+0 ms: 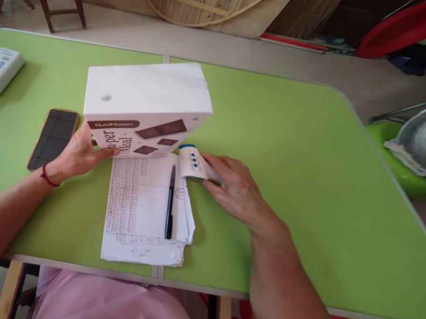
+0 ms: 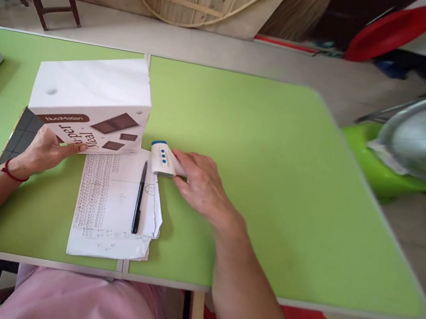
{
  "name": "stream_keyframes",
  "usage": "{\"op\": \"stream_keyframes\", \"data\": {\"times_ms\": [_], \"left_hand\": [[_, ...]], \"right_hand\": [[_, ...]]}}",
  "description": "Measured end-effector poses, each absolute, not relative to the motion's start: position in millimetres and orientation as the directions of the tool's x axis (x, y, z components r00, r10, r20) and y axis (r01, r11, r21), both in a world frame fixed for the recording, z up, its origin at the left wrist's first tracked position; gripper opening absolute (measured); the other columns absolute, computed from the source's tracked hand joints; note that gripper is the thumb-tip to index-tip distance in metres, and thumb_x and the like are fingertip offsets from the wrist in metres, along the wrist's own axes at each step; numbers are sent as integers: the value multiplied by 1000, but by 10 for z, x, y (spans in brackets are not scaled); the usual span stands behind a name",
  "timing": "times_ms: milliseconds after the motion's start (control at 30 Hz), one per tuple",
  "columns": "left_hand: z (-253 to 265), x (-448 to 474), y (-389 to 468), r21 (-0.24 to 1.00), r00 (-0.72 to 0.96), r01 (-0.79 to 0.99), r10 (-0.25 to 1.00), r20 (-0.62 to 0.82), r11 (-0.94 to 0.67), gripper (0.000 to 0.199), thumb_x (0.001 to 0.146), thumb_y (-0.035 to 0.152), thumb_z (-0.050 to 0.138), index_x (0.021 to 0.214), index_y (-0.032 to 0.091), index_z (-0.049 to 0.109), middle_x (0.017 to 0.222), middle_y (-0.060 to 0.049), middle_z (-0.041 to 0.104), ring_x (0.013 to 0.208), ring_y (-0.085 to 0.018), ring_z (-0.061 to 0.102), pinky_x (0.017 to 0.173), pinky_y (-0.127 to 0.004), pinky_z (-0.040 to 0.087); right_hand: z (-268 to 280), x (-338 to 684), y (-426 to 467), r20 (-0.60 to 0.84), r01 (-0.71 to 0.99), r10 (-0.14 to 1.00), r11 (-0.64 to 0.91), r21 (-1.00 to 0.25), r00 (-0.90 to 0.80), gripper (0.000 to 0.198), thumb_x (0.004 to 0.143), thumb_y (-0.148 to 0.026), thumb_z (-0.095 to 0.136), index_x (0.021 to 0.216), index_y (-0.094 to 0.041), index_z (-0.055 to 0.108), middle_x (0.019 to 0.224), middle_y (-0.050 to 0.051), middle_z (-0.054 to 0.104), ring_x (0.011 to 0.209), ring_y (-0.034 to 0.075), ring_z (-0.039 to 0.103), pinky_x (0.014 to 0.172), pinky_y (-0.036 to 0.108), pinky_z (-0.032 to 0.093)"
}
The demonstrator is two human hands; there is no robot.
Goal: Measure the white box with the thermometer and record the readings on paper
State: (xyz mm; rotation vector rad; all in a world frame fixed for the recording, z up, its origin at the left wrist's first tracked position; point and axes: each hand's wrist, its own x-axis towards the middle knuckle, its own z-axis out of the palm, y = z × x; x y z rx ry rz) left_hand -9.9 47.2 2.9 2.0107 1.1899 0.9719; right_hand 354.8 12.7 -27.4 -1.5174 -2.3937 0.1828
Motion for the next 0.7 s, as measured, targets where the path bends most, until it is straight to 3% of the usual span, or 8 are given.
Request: {"op": "stream_keyframes", "data": {"times_ms": [133,267,333,433,567,700], "left_hand": [[26,-89,467,734,340,514,891,301,-444,40,88,54,70,107,19,63,115,-12,67,110,-31,64,96,-54,58],[62,-58,456,837,354,392,902,247,-382,46,88,48,73,122,21,58,131,-13,61,110,-28,66,87,-43,63],[75,-49,449,861,352,374,912,212,-344,50,88,46,73,128,22,55,134,-12,60,113,-28,66,87,-42,64],[79,-55,447,846,356,397,909,216,-356,51,88,46,73,130,23,55,136,-12,59,115,-29,65,89,-44,64],[74,-87,460,762,377,490,891,253,-423,43,91,48,68,125,23,57,133,-12,62,117,-31,63,99,-51,58],[84,-102,473,721,428,499,860,278,-481,34,94,49,63,115,22,59,128,-11,64,125,-33,59,105,-53,52]], "right_hand": [[-330,3565,120,205,853,878,472,-223,-432,53,86,-17,50,138,-17,58,109,15,71,102,34,66,92,53,54],[-290,3529,87,350,826,814,540,-160,-464,57,81,-7,49,136,-13,60,116,18,68,108,35,65,93,55,54],[-189,3447,44,478,802,749,581,-142,-458,50,85,-6,50,132,-15,62,117,18,67,109,33,65,91,54,56],[-12,3247,-63,578,683,625,714,-152,-525,34,93,-6,54,120,-20,68,103,11,69,91,24,66,77,40,59],[76,3005,-194,442,638,577,770,-12,-687,38,93,5,42,103,-15,72,92,10,69,76,17,63,57,28,49],[9,2961,-185,332,626,558,766,147,-761,39,92,6,40,90,-16,73,78,6,65,66,17,58,56,30,44]]}}
